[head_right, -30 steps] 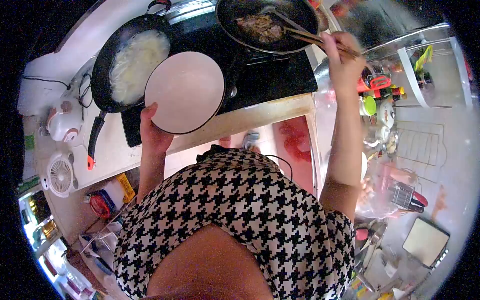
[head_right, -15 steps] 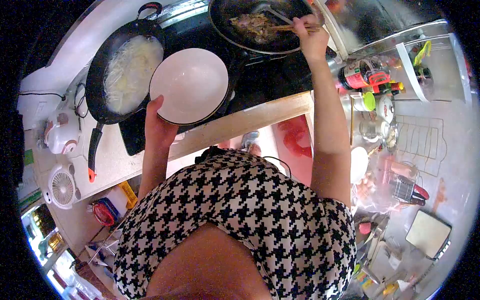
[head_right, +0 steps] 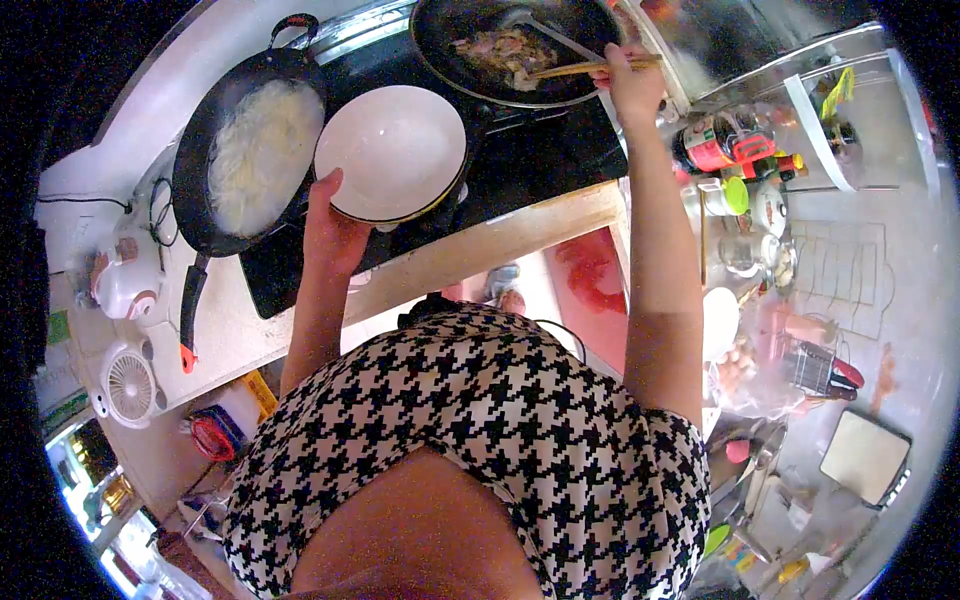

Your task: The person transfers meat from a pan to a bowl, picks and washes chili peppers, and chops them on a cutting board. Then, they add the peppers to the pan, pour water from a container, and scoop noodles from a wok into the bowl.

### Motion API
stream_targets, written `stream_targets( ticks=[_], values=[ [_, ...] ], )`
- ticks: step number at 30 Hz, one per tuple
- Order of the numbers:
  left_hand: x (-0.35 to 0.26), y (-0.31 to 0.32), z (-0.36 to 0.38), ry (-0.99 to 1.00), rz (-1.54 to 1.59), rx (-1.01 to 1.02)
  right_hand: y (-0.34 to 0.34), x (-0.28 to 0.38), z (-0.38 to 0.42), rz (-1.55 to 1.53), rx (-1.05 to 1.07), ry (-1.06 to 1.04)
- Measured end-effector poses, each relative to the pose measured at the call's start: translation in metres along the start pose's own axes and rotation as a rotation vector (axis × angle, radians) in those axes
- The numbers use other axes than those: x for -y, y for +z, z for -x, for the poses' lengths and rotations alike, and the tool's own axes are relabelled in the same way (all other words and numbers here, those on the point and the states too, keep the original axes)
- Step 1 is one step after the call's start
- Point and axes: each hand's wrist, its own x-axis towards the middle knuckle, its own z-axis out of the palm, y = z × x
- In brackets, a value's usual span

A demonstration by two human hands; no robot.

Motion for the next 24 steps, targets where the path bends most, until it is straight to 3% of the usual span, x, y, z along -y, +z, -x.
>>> stream_targets(
  ticks=[3,4,7,11,12,15,19,24],
  values=[
    [0.002,-0.003,0.0,-0.002,0.028,0.005,0.004,0.0,-0.007,0.317,-0.152,-0.063],
    [0.002,-0.001,0.001,0.014,0.025,0.012,0.001,0.004,-0.006,0.283,-0.179,-0.083],
    [0.004,0.0,0.0,0.053,0.019,0.048,-0.005,0.013,0.008,0.176,-0.129,-0.206],
    [0.006,0.01,0.002,0.072,0.015,0.056,-0.006,0.006,0.022,0.44,0.038,-0.335],
    [0.007,0.012,0.001,0.069,0.016,0.052,-0.005,0.003,0.022,0.425,0.045,-0.273],
    [0.009,0.018,0.0,0.063,0.013,0.051,-0.001,0.003,0.023,0.503,0.039,-0.448],
    [0.006,0.028,0.002,0.055,-0.003,0.054,0.005,0.003,0.002,0.466,-0.024,-0.48],
    [0.005,0.028,0.005,0.046,0.004,0.038,0.0,0.015,0.006,0.553,0.07,-0.403]
  ],
)
